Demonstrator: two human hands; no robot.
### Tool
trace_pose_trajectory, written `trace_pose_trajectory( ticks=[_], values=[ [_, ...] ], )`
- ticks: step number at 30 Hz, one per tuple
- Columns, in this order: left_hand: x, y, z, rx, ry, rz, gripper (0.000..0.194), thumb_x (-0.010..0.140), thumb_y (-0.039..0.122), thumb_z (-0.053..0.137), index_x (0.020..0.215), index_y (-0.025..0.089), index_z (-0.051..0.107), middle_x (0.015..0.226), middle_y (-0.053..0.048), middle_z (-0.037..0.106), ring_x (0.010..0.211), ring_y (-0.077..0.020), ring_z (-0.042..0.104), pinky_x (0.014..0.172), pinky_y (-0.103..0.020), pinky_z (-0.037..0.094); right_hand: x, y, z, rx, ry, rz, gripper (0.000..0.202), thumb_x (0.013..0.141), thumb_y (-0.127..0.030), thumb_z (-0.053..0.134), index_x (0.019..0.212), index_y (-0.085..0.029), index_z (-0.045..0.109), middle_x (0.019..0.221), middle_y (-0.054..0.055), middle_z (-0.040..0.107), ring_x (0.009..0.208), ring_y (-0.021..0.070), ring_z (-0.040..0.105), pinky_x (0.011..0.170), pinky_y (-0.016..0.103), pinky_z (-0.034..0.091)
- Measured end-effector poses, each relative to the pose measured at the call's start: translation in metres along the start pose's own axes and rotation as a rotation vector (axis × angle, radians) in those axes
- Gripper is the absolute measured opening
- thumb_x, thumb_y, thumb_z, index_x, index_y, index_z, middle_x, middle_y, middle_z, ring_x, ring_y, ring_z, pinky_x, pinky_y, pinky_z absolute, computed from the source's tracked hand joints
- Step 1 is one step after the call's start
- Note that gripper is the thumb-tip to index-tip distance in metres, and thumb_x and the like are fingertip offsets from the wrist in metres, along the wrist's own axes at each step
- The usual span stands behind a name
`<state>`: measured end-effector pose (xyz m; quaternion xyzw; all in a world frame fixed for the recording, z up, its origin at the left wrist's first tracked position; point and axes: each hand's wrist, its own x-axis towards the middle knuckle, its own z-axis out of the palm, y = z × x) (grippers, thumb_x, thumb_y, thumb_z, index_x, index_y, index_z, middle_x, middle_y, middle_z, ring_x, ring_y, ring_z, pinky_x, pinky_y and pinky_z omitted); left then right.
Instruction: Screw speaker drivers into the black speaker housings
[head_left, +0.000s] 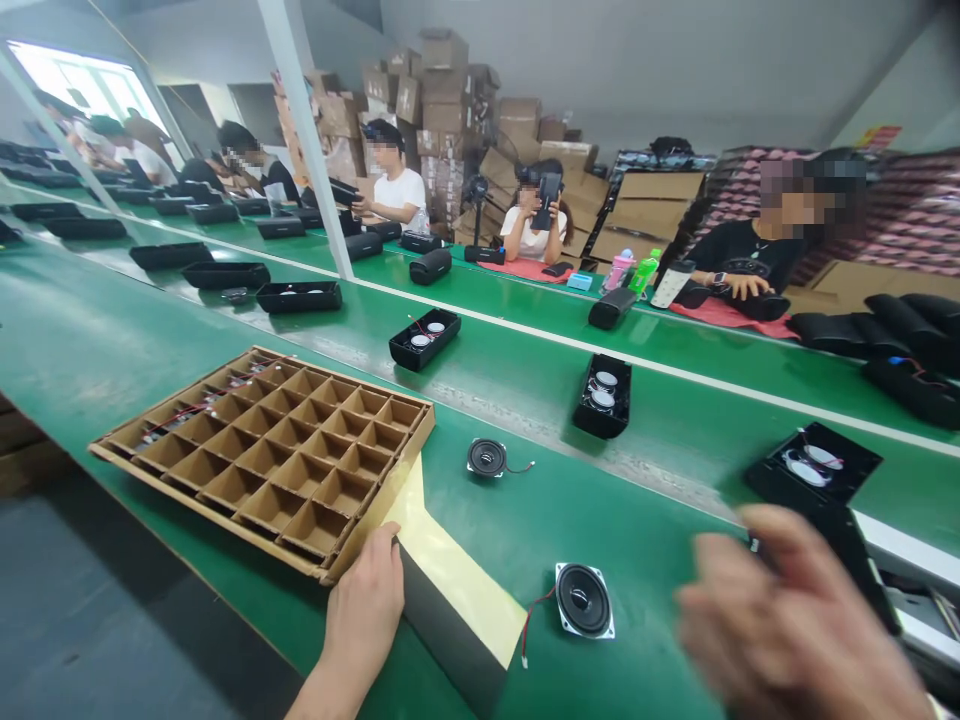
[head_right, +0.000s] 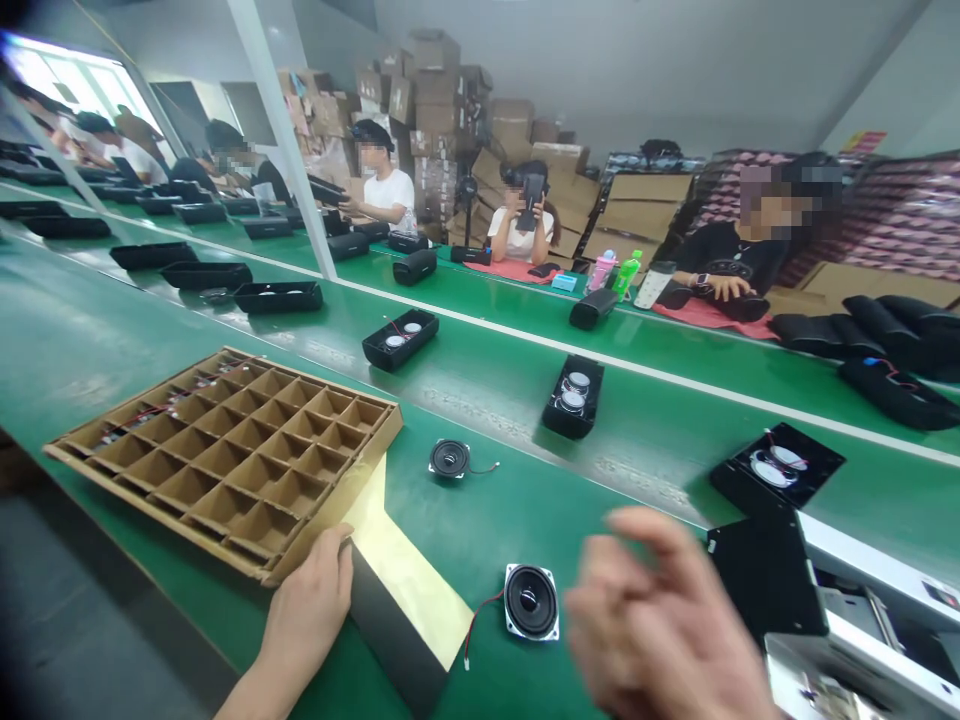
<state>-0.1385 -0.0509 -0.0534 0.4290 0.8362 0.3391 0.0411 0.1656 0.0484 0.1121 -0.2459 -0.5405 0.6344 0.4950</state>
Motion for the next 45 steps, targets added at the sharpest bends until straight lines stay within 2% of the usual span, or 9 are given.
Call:
trace_pose_trajectory(
  ticks=[5, 9, 15, 20, 25, 30, 35, 39, 45],
  values=[
    [-0.006, 0.005, -0.004, 0.161, 0.020, 0.081, 0.028, 0.104, 0.025, 0.041, 0.111, 0.020, 0.068, 0.106, -0.010, 0.078, 0.078, -0.0246, 0.079, 0.059, -0.030, 0.054, 0.013, 0.094, 0.089, -1.183, -0.759, 0.139, 0.038, 0.104, -0.030, 0.058, 0.139, -0.043, 0.063, 0.105, 0.004, 0.070, 0.088, 0.0219, 0.074, 0.081, 0.036, 0.061],
    [-0.025, 0.003, -0.028, 0.207, 0.075, 0.154, 0.031, 0.106, 0.029, 0.041, 0.109, 0.025, 0.071, 0.127, -0.008, 0.075, 0.108, -0.0257, 0.076, 0.074, -0.031, 0.060, 0.007, 0.154, 0.126, -1.435, -0.761, 0.171, 0.043, 0.097, -0.023, 0.064, 0.140, -0.025, 0.066, 0.126, 0.024, 0.066, 0.095, 0.0413, 0.076, 0.074, 0.053, 0.064],
    [-0.017, -0.019, -0.077, 0.478, 0.148, 0.255, 0.038, 0.102, 0.039, 0.051, 0.128, 0.018, 0.069, 0.138, -0.019, 0.069, 0.135, -0.0406, 0.057, 0.100, -0.054, 0.048, 0.015, 0.174, 0.131, -1.521, -0.776, 0.094, 0.052, 0.096, -0.025, 0.066, 0.147, -0.029, 0.059, 0.133, 0.022, 0.063, 0.100, 0.0365, 0.074, 0.075, 0.047, 0.065],
    [0.013, -0.031, -0.081, 0.502, 0.157, 0.320, 0.024, 0.100, 0.036, 0.054, 0.097, 0.025, 0.075, 0.116, -0.008, 0.081, 0.129, -0.0355, 0.061, 0.105, -0.055, 0.041, 0.028, 0.175, 0.129, -1.568, -0.773, 0.090, 0.052, 0.095, -0.024, 0.068, 0.146, -0.030, 0.060, 0.132, 0.021, 0.063, 0.099, 0.0349, 0.074, 0.074, 0.045, 0.065],
    [0.024, -0.030, -0.091, 0.472, 0.283, 0.312, 0.029, 0.101, 0.038, 0.048, 0.100, 0.021, 0.071, 0.116, -0.014, 0.078, 0.118, -0.0327, 0.067, 0.107, -0.054, 0.041, 0.026, 0.179, 0.139, -1.519, -0.770, 0.127, 0.055, 0.097, -0.024, 0.065, 0.150, -0.030, 0.056, 0.132, 0.021, 0.062, 0.101, 0.0372, 0.073, 0.076, 0.047, 0.064],
    [0.018, -0.032, -0.083, 0.499, 0.183, 0.340, 0.025, 0.098, 0.037, 0.051, 0.093, 0.025, 0.073, 0.114, -0.009, 0.079, 0.113, -0.0299, 0.069, 0.100, -0.050, 0.044, 0.026, 0.178, 0.156, -1.391, -0.727, 0.177, 0.053, 0.095, -0.023, 0.063, 0.148, -0.024, 0.059, 0.130, 0.025, 0.061, 0.103, 0.0410, 0.073, 0.079, 0.054, 0.063],
    [0.009, -0.034, -0.073, 0.508, 0.178, 0.335, 0.037, 0.100, 0.041, 0.045, 0.109, 0.018, 0.071, 0.123, -0.021, 0.074, 0.118, -0.0401, 0.066, 0.094, -0.055, 0.050, 0.016, 0.149, 0.127, -1.144, -0.625, 0.189, 0.056, 0.098, -0.025, 0.058, 0.153, -0.031, 0.052, 0.126, 0.014, 0.067, 0.105, 0.0341, 0.074, 0.090, 0.050, 0.061],
    [0.012, -0.004, -0.064, 0.246, 0.183, 0.425, 0.042, 0.101, 0.041, 0.050, 0.136, 0.020, 0.061, 0.142, -0.018, 0.064, 0.133, -0.0386, 0.060, 0.114, -0.055, 0.045, 0.000, 0.112, 0.077, -0.830, -0.473, 0.251, 0.040, 0.100, -0.027, 0.056, 0.140, -0.025, 0.061, 0.107, 0.005, 0.073, 0.090, 0.0186, 0.072, 0.083, 0.029, 0.058],
    [0.020, 0.100, 0.000, -0.120, -0.555, 0.488, 0.037, 0.104, 0.037, 0.046, 0.129, 0.024, 0.069, 0.137, -0.010, 0.072, 0.127, -0.0267, 0.069, 0.108, -0.041, 0.055, -0.024, 0.065, -0.005, 0.022, -0.189, 0.401, 0.028, 0.099, -0.047, 0.070, 0.099, -0.018, 0.071, 0.082, 0.001, 0.062, 0.070, 0.0107, 0.061, 0.072, 0.025, 0.051]
  ],
)
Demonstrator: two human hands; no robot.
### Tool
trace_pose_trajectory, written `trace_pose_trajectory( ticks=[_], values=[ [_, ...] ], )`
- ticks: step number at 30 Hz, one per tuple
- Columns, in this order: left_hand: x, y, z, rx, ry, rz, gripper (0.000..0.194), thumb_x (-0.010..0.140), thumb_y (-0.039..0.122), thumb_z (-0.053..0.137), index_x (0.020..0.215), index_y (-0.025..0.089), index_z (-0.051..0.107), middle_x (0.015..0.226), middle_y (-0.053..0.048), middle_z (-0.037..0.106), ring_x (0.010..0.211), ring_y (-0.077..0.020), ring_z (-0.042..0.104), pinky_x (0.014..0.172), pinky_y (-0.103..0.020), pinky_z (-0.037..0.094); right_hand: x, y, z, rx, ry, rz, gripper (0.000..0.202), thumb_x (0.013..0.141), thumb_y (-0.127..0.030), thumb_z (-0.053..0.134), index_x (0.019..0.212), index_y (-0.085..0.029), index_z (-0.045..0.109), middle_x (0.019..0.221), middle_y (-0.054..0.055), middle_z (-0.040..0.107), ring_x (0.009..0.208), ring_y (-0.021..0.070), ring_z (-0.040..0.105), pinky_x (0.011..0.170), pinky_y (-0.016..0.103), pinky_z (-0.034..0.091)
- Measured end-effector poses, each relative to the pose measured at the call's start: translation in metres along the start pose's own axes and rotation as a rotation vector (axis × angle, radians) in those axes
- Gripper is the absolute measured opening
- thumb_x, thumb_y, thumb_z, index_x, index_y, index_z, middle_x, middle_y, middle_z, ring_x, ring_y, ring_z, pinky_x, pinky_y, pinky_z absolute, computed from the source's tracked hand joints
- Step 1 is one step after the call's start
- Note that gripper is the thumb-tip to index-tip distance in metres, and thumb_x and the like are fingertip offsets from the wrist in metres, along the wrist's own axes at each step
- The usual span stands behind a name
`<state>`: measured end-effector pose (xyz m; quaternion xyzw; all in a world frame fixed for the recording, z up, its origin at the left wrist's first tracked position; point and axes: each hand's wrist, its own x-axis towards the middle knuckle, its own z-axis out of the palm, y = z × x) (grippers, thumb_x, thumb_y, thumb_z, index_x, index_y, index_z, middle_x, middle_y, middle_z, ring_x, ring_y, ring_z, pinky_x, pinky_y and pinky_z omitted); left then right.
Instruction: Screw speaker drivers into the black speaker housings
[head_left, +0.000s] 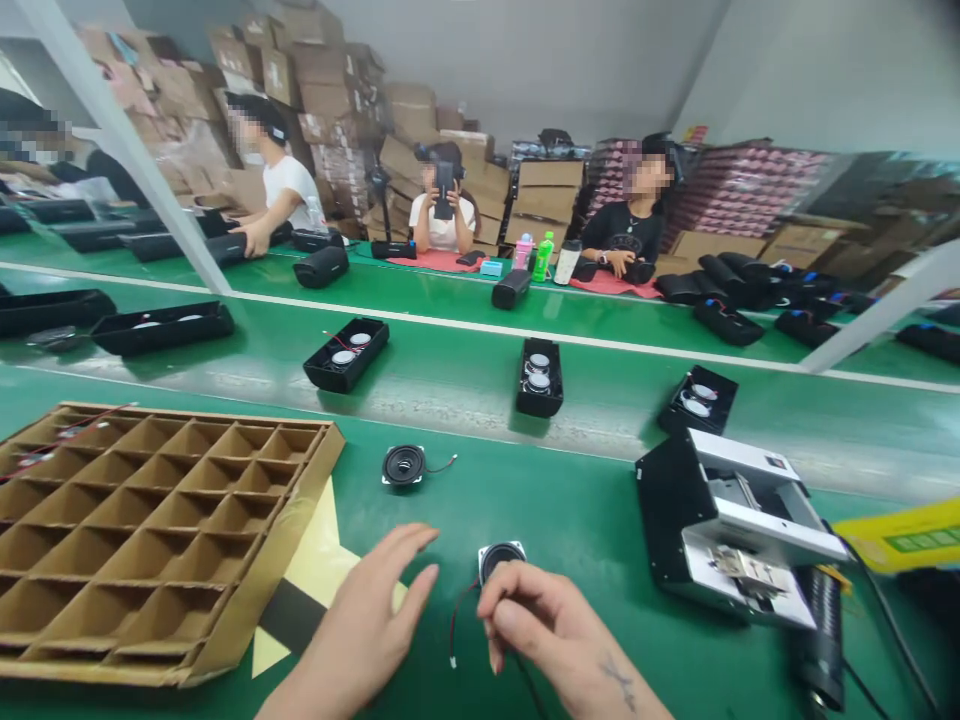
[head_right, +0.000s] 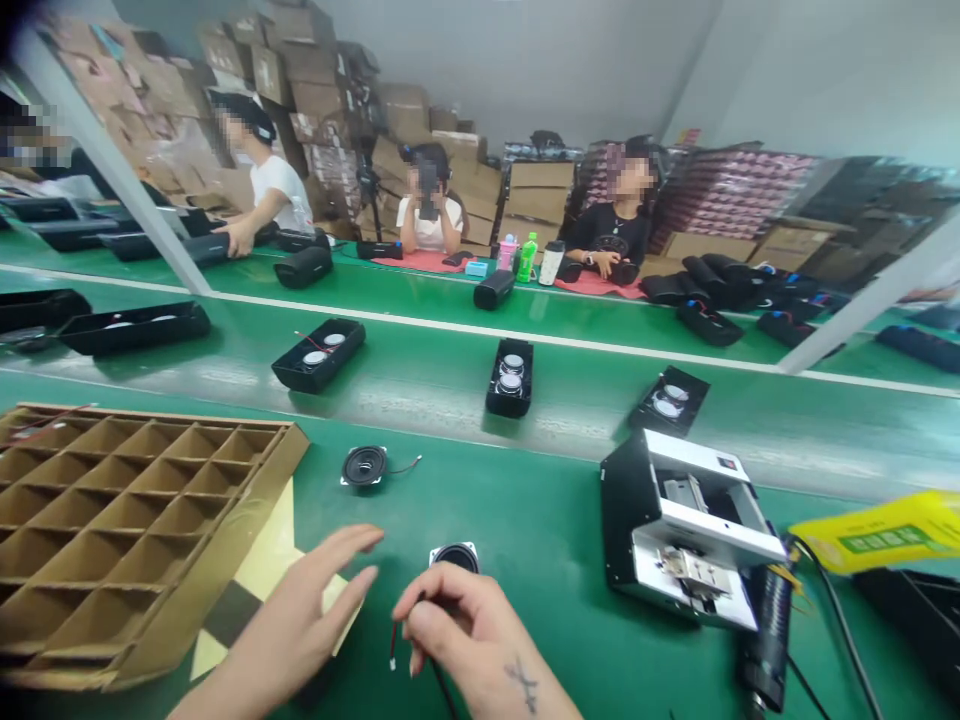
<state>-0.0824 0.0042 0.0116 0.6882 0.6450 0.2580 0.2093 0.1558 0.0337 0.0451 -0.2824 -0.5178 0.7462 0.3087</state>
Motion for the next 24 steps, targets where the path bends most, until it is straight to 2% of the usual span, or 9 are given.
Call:
trace_pose_trajectory(
  ticks=[3, 5, 8, 10, 12, 16, 18, 22, 24],
  values=[
    [0.037, 0.028, 0.031, -0.022, -0.155, 0.043, 0.040, 0.097, 0.033, 0.059, 0.135, 0.024, 0.068, 0.136, -0.010, 0.072, 0.124, -0.0266, 0.069, 0.107, -0.040, 0.055, -0.016, -0.007, -0.023, 0.141, 0.062, -0.121, 0.024, 0.100, -0.044, 0.071, 0.095, -0.020, 0.072, 0.100, 0.006, 0.063, 0.090, 0.0171, 0.067, 0.082, 0.032, 0.056],
    [0.053, 0.040, 0.047, -0.017, -0.245, 0.048, 0.042, 0.091, 0.032, 0.067, 0.131, 0.023, 0.070, 0.125, -0.011, 0.074, 0.115, -0.0282, 0.072, 0.100, -0.039, 0.056, -0.022, -0.009, -0.035, 0.224, 0.107, -0.163, 0.022, 0.099, -0.043, 0.071, 0.094, -0.021, 0.072, 0.107, 0.007, 0.062, 0.097, 0.0196, 0.067, 0.086, 0.038, 0.059],
    [0.062, 0.050, 0.059, -0.003, -0.338, 0.030, 0.027, 0.088, 0.027, 0.069, 0.113, 0.022, 0.074, 0.106, -0.009, 0.073, 0.098, -0.0281, 0.072, 0.089, -0.039, 0.055, -0.024, -0.007, -0.050, 0.195, 0.157, -0.118, 0.030, 0.098, -0.052, 0.070, 0.095, -0.023, 0.069, 0.085, 0.000, 0.057, 0.068, 0.0126, 0.058, 0.074, 0.038, 0.061],
    [0.060, 0.054, 0.061, -0.011, -0.360, 0.016, 0.013, 0.088, 0.024, 0.067, 0.100, 0.022, 0.070, 0.104, -0.008, 0.070, 0.094, -0.0271, 0.069, 0.086, -0.038, 0.052, -0.023, -0.005, -0.061, 0.100, 0.170, -0.061, 0.036, 0.096, -0.058, 0.070, 0.098, -0.022, 0.071, 0.073, -0.004, 0.049, 0.058, 0.0102, 0.047, 0.062, 0.033, 0.057],
    [0.054, 0.056, 0.063, -0.037, -0.353, 0.001, 0.006, 0.089, 0.021, 0.064, 0.095, 0.023, 0.064, 0.106, -0.007, 0.068, 0.097, -0.0269, 0.066, 0.086, -0.038, 0.049, -0.018, -0.005, -0.070, 0.009, 0.170, -0.013, 0.038, 0.095, -0.057, 0.072, 0.102, -0.019, 0.075, 0.073, -0.003, 0.050, 0.059, 0.0102, 0.048, 0.057, 0.027, 0.051],
    [0.037, 0.055, 0.064, -0.155, -0.339, -0.062, 0.007, 0.092, 0.018, 0.059, 0.094, 0.025, 0.056, 0.098, -0.004, 0.070, 0.092, -0.0248, 0.065, 0.084, -0.036, 0.047, -0.004, -0.012, -0.079, -0.161, 0.148, 0.065, 0.039, 0.095, -0.049, 0.074, 0.116, -0.017, 0.076, 0.078, -0.001, 0.059, 0.063, 0.0101, 0.050, 0.060, 0.025, 0.043],
    [0.030, 0.052, 0.062, -0.244, -0.338, -0.112, 0.007, 0.093, 0.019, 0.058, 0.096, 0.025, 0.056, 0.097, -0.002, 0.071, 0.091, -0.0227, 0.066, 0.082, -0.034, 0.048, 0.003, -0.016, -0.078, -0.258, 0.140, 0.098, 0.036, 0.094, -0.049, 0.072, 0.112, -0.017, 0.074, 0.077, 0.000, 0.062, 0.066, 0.0121, 0.055, 0.065, 0.027, 0.046],
    [0.022, 0.051, 0.051, -0.412, -0.358, -0.193, 0.013, 0.095, 0.027, 0.056, 0.103, 0.026, 0.066, 0.104, -0.001, 0.072, 0.099, -0.0210, 0.067, 0.091, -0.031, 0.051, 0.010, -0.012, -0.071, -0.354, 0.116, 0.129, 0.024, 0.093, -0.041, 0.071, 0.088, -0.018, 0.070, 0.077, 0.000, 0.066, 0.072, 0.0145, 0.060, 0.070, 0.028, 0.047],
    [0.019, 0.052, 0.044, -0.479, -0.388, -0.233, 0.018, 0.096, 0.032, 0.055, 0.104, 0.026, 0.070, 0.106, -0.002, 0.070, 0.095, -0.0207, 0.068, 0.083, -0.030, 0.054, 0.010, -0.009, -0.067, -0.421, 0.099, 0.125, 0.018, 0.094, -0.034, 0.071, 0.085, -0.019, 0.072, 0.080, 0.000, 0.067, 0.073, 0.0141, 0.058, 0.069, 0.027, 0.044]
  ],
)
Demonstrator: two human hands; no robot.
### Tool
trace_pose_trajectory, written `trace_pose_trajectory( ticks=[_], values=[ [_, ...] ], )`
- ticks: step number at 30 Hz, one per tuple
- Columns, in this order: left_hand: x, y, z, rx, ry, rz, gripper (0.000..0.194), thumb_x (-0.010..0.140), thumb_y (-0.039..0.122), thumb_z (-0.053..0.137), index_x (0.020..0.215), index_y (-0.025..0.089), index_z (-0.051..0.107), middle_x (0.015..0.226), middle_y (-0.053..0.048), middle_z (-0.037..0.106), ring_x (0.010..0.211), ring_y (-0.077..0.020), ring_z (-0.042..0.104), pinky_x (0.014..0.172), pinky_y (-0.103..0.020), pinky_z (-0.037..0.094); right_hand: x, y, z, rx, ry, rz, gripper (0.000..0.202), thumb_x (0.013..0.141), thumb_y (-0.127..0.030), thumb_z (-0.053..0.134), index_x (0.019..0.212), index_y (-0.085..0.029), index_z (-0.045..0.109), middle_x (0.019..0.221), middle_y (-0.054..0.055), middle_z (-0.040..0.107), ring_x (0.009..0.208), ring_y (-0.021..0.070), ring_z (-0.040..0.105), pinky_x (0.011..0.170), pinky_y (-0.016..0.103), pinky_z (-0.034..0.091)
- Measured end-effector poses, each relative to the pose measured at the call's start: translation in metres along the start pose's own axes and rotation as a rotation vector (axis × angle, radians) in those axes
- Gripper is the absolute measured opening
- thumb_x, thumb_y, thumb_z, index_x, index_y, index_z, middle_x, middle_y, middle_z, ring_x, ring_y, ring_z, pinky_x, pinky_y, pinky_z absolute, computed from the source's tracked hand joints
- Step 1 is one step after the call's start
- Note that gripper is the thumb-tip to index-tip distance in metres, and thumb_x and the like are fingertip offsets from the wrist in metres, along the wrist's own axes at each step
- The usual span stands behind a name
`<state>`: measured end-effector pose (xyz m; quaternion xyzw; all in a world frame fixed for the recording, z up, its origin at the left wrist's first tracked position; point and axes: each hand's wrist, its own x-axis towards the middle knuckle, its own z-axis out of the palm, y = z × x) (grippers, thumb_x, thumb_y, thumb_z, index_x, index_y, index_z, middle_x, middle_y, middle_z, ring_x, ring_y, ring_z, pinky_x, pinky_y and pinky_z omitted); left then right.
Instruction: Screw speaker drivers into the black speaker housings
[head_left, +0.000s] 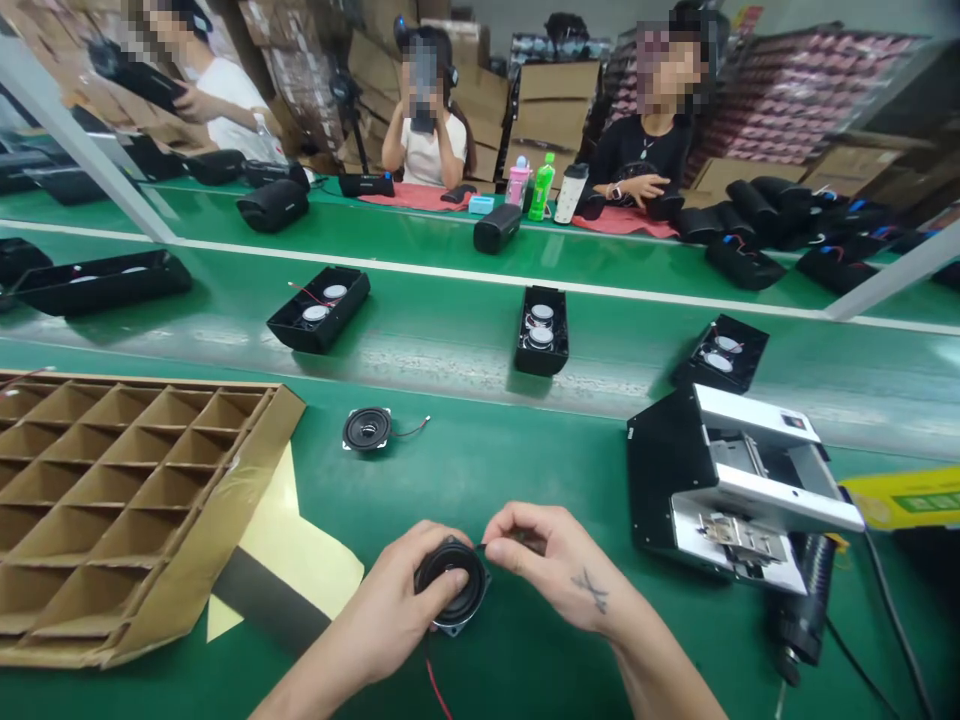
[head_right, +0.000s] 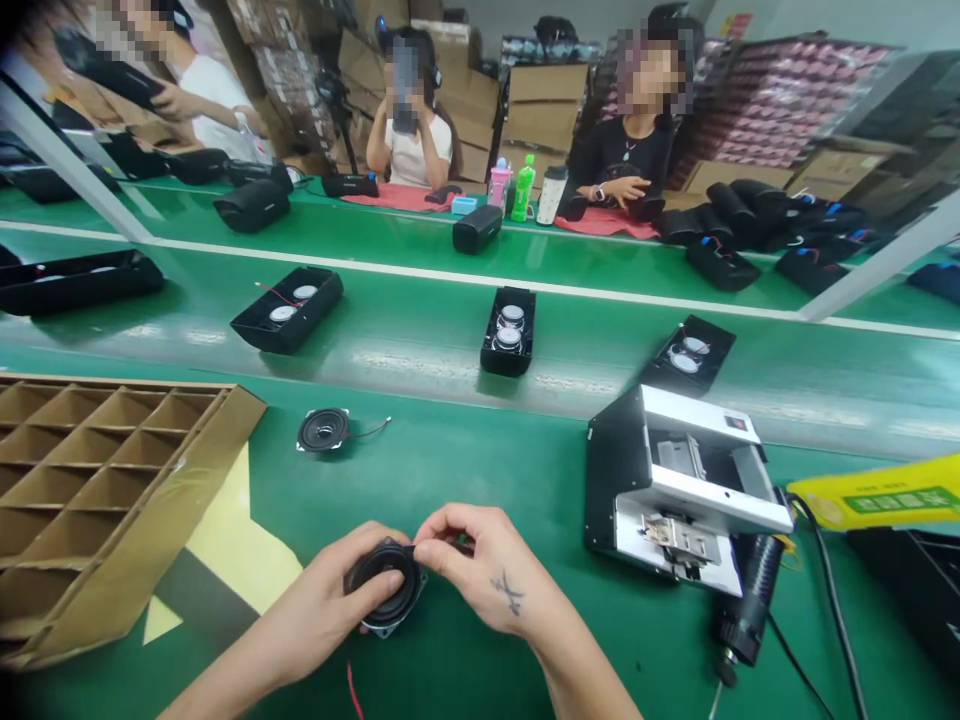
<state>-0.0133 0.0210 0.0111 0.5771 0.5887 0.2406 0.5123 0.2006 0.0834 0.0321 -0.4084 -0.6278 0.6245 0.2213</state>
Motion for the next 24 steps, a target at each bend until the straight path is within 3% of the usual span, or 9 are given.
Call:
trace_pose_trajectory(
  ticks=[9, 17, 24],
  values=[
    [-0.013, 0.021, -0.006, -0.092, -0.118, -0.094, 0.013, 0.098, 0.034, 0.061, 0.096, 0.024, 0.069, 0.084, 0.004, 0.063, 0.078, -0.0159, 0.053, 0.070, -0.026, 0.046, -0.009, -0.007, 0.009, -0.228, 0.034, -0.106, 0.013, 0.100, -0.024, 0.066, 0.095, -0.025, 0.078, 0.088, -0.002, 0.071, 0.078, 0.0130, 0.061, 0.069, 0.025, 0.043],
    [-0.015, 0.023, -0.007, -0.136, -0.185, -0.114, 0.023, 0.103, 0.044, 0.056, 0.100, 0.024, 0.066, 0.093, 0.002, 0.065, 0.084, -0.0176, 0.055, 0.071, -0.027, 0.045, -0.008, -0.003, 0.014, -0.198, 0.081, -0.153, 0.010, 0.097, -0.022, 0.068, 0.088, -0.023, 0.072, 0.083, -0.005, 0.072, 0.076, 0.0109, 0.064, 0.070, 0.023, 0.047],
    [-0.013, 0.026, -0.008, -0.100, -0.200, -0.084, 0.024, 0.105, 0.043, 0.052, 0.099, 0.025, 0.066, 0.097, 0.002, 0.068, 0.088, -0.0178, 0.057, 0.074, -0.027, 0.045, -0.006, -0.003, 0.014, -0.173, 0.065, -0.125, 0.011, 0.098, -0.023, 0.067, 0.088, -0.023, 0.072, 0.083, -0.005, 0.073, 0.075, 0.0101, 0.064, 0.070, 0.022, 0.048]
  ],
)
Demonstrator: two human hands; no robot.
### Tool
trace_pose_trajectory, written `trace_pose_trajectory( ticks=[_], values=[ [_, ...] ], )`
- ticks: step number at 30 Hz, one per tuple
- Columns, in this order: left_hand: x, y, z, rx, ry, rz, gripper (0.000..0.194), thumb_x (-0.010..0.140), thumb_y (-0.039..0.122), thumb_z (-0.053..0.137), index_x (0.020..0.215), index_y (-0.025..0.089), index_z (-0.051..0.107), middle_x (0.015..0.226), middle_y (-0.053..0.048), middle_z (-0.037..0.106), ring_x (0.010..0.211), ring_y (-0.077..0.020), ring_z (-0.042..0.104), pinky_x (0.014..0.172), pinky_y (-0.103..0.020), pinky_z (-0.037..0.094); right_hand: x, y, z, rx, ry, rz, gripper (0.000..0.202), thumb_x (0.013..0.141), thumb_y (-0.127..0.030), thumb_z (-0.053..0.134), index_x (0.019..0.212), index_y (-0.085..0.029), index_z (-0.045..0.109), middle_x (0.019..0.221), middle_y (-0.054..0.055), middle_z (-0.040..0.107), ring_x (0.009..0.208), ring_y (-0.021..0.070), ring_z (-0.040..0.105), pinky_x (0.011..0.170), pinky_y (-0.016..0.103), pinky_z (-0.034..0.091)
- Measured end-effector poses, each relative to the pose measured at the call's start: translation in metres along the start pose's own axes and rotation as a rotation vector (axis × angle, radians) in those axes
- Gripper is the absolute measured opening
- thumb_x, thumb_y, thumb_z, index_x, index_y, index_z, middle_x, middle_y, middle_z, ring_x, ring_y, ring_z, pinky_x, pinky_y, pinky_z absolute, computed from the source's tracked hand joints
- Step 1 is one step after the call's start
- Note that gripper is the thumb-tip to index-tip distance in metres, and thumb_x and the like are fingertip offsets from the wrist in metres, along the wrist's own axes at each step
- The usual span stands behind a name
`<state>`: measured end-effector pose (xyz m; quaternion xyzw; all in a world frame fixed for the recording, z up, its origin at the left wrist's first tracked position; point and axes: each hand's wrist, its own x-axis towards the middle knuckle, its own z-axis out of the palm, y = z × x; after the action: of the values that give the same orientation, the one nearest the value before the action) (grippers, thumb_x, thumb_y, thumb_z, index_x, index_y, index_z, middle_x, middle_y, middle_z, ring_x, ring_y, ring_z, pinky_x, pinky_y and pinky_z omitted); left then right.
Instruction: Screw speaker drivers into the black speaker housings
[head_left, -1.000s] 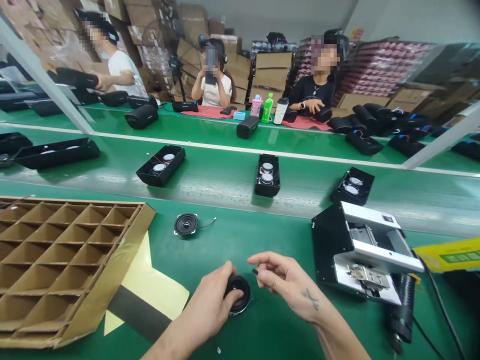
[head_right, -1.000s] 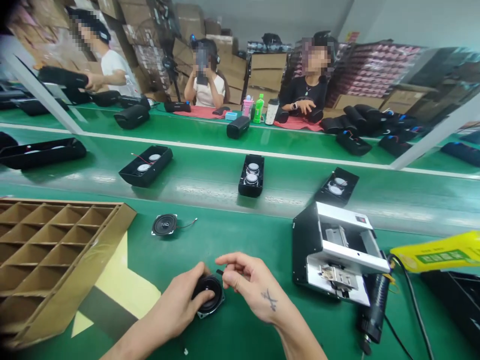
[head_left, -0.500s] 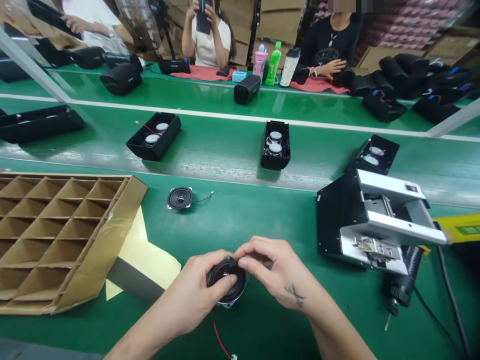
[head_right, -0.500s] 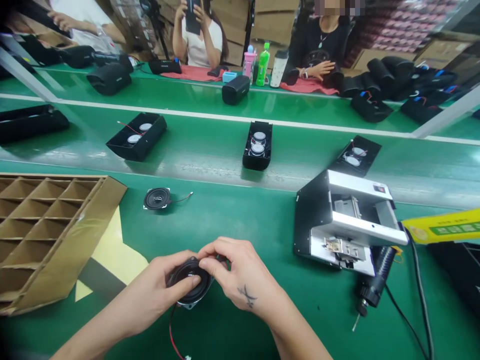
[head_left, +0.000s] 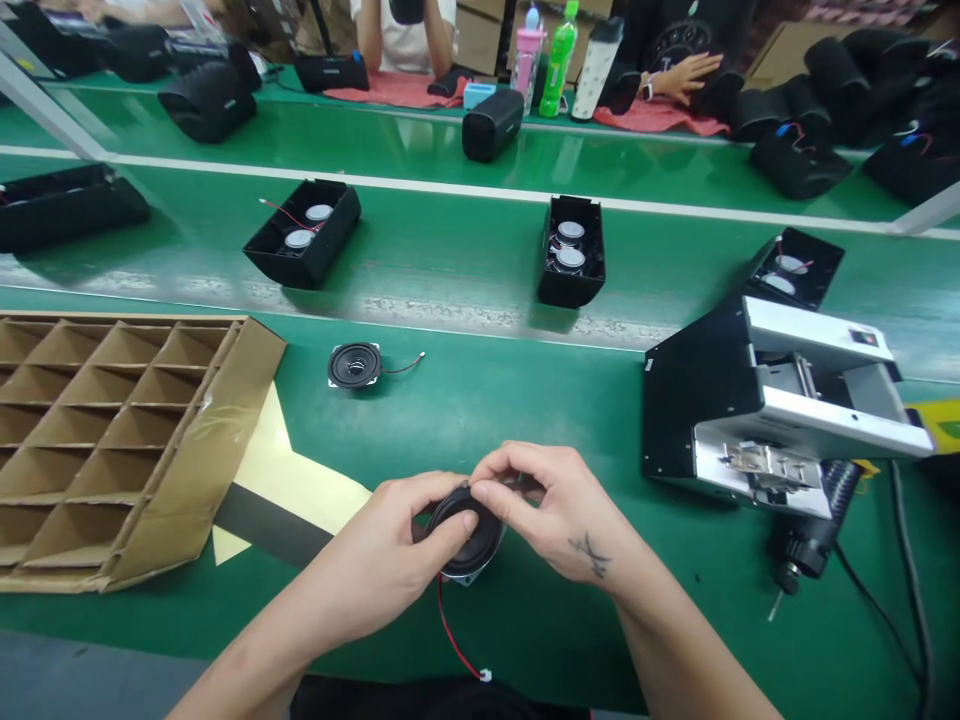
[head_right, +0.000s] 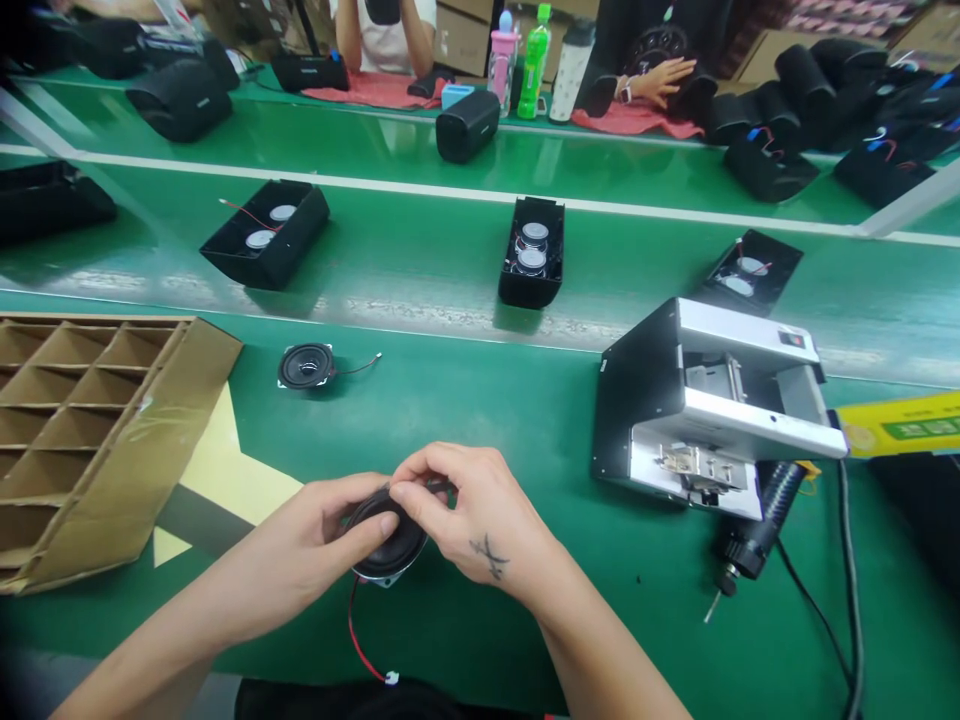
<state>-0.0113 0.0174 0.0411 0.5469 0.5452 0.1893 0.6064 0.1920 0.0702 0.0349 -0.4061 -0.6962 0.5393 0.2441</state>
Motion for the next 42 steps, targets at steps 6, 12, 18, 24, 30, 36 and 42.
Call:
trace_pose_trajectory(
  ticks=[6, 12, 18, 24, 30, 36, 42],
  values=[
    [0.000, 0.004, -0.001, 0.044, 0.003, 0.003, 0.024, 0.105, 0.041, 0.051, 0.097, 0.024, 0.067, 0.097, 0.003, 0.069, 0.088, -0.0175, 0.058, 0.075, -0.028, 0.045, 0.000, 0.002, 0.000, 0.012, -0.004, 0.038, 0.011, 0.097, -0.027, 0.067, 0.088, -0.023, 0.073, 0.081, -0.004, 0.073, 0.072, 0.0105, 0.063, 0.066, 0.023, 0.046],
    [0.000, 0.006, -0.002, 0.036, -0.016, 0.014, 0.023, 0.106, 0.040, 0.050, 0.107, 0.027, 0.070, 0.097, 0.003, 0.069, 0.087, -0.0173, 0.056, 0.075, -0.028, 0.045, 0.001, 0.003, 0.001, 0.049, -0.002, 0.077, 0.012, 0.097, -0.027, 0.067, 0.088, -0.024, 0.073, 0.081, -0.005, 0.073, 0.071, 0.0100, 0.062, 0.065, 0.022, 0.046],
    [-0.001, 0.006, -0.003, 0.059, -0.011, 0.025, 0.026, 0.107, 0.042, 0.049, 0.096, 0.025, 0.066, 0.094, 0.003, 0.067, 0.090, -0.0180, 0.057, 0.080, -0.030, 0.045, 0.003, 0.005, 0.002, 0.052, -0.003, 0.071, 0.011, 0.097, -0.027, 0.068, 0.088, -0.024, 0.073, 0.082, -0.005, 0.073, 0.072, 0.0101, 0.063, 0.066, 0.022, 0.047],
    [0.000, 0.006, -0.003, 0.025, 0.017, 0.062, 0.040, 0.108, 0.049, 0.043, 0.086, 0.023, 0.063, 0.090, 0.001, 0.064, 0.085, -0.0183, 0.056, 0.078, -0.030, 0.046, 0.001, 0.004, 0.003, 0.039, 0.002, 0.047, 0.013, 0.098, -0.027, 0.067, 0.086, -0.023, 0.072, 0.080, -0.004, 0.072, 0.072, 0.0101, 0.063, 0.065, 0.021, 0.047],
    [-0.004, 0.006, -0.002, -0.033, 0.075, 0.070, 0.037, 0.108, 0.047, 0.046, 0.102, 0.026, 0.076, 0.106, -0.001, 0.072, 0.100, -0.0215, 0.064, 0.091, -0.031, 0.048, -0.007, -0.003, -0.008, -0.095, 0.039, 0.038, 0.010, 0.098, -0.033, 0.069, 0.102, -0.025, 0.074, 0.082, -0.003, 0.071, 0.070, 0.0117, 0.062, 0.065, 0.024, 0.047],
    [-0.009, 0.004, -0.001, -0.081, 0.083, 0.035, 0.035, 0.108, 0.049, 0.046, 0.120, 0.031, 0.073, 0.107, 0.001, 0.073, 0.103, -0.0210, 0.064, 0.090, -0.029, 0.048, -0.011, -0.014, -0.016, -0.226, 0.049, 0.014, 0.015, 0.098, -0.029, 0.069, 0.085, -0.024, 0.070, 0.075, -0.005, 0.066, 0.064, 0.0102, 0.053, 0.059, 0.025, 0.039],
    [-0.014, 0.006, 0.002, -0.087, 0.078, 0.021, 0.033, 0.109, 0.047, 0.043, 0.117, 0.030, 0.070, 0.108, 0.002, 0.072, 0.106, -0.0205, 0.062, 0.087, -0.027, 0.048, -0.016, -0.016, -0.014, -0.251, 0.053, 0.027, 0.018, 0.099, -0.030, 0.067, 0.082, -0.024, 0.068, 0.075, -0.006, 0.065, 0.066, 0.0104, 0.053, 0.060, 0.025, 0.038]
  ],
)
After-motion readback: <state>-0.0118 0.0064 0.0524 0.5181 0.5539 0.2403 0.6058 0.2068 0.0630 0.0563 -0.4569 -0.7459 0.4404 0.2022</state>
